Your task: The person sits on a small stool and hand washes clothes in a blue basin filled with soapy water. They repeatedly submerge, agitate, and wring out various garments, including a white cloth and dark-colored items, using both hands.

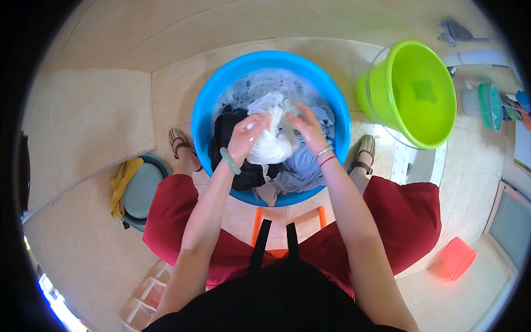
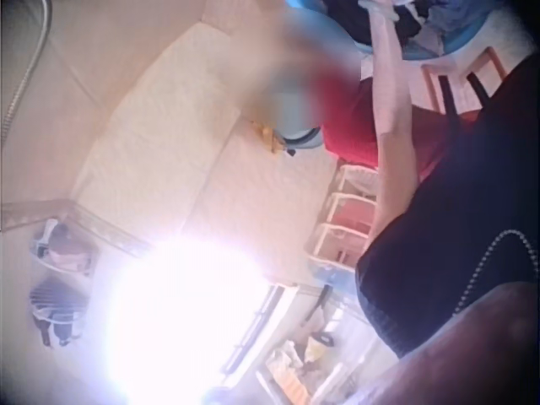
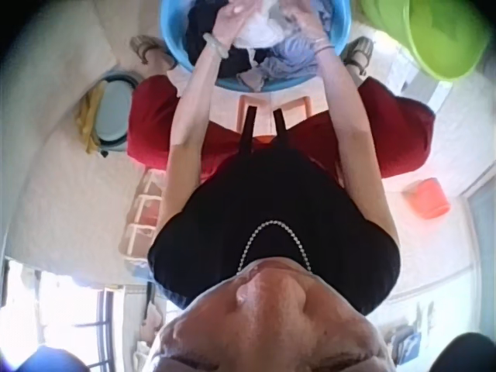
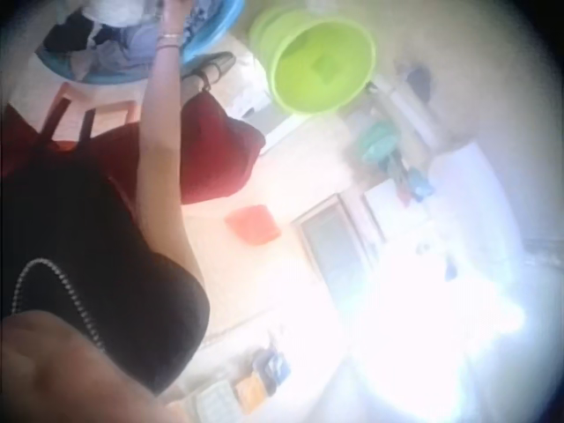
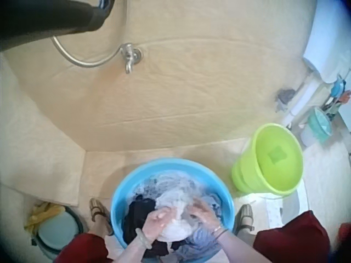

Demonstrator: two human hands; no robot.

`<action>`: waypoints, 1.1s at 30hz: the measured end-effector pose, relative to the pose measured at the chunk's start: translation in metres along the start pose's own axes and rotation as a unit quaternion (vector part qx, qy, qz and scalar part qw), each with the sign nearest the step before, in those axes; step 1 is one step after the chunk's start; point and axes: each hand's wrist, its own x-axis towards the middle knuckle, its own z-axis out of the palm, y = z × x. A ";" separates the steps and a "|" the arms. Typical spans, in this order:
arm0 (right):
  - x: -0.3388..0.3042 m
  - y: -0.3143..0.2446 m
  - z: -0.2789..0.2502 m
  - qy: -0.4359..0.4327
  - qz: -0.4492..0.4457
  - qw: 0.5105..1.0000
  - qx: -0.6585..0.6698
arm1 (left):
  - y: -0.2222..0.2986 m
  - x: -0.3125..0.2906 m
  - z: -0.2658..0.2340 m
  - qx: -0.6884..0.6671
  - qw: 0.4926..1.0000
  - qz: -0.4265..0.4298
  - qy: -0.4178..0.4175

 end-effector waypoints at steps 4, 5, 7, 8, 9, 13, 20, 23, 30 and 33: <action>0.023 -0.025 -0.004 -0.066 -0.018 0.990 0.123 | 0.049 0.005 0.012 0.310 0.932 0.054 -0.179; 0.026 -0.029 -0.003 -0.121 0.006 0.981 0.152 | 0.055 0.007 0.012 0.381 0.899 0.074 -0.201; 0.028 -0.041 0.001 -0.229 0.058 0.949 0.208 | 0.068 0.015 0.009 0.458 0.853 0.065 -0.241; 0.029 -0.042 0.002 -0.223 0.036 0.954 0.197 | 0.074 0.021 0.005 0.495 0.827 0.059 -0.260; 0.033 -0.041 -0.005 -0.210 0.041 0.968 0.128 | 0.080 0.030 0.004 0.530 0.798 0.049 -0.282; 0.040 -0.042 -0.004 -0.085 -0.033 0.996 0.007 | 0.087 0.055 -0.023 0.629 0.722 0.037 -0.287; 0.074 0.003 -0.001 0.140 -0.204 0.941 -0.229 | 0.027 0.108 -0.063 0.637 0.744 0.173 -0.101; 0.073 0.012 0.003 0.116 -0.171 0.870 -0.448 | -0.020 0.125 -0.085 0.588 0.800 0.045 -0.106; 0.097 0.037 0.021 0.057 -0.250 0.784 -0.565 | -0.062 0.115 -0.062 0.706 0.702 0.091 -0.014; 0.107 0.043 0.033 -0.013 -0.199 0.772 -0.604 | -0.082 0.125 -0.066 0.735 0.676 0.033 -0.037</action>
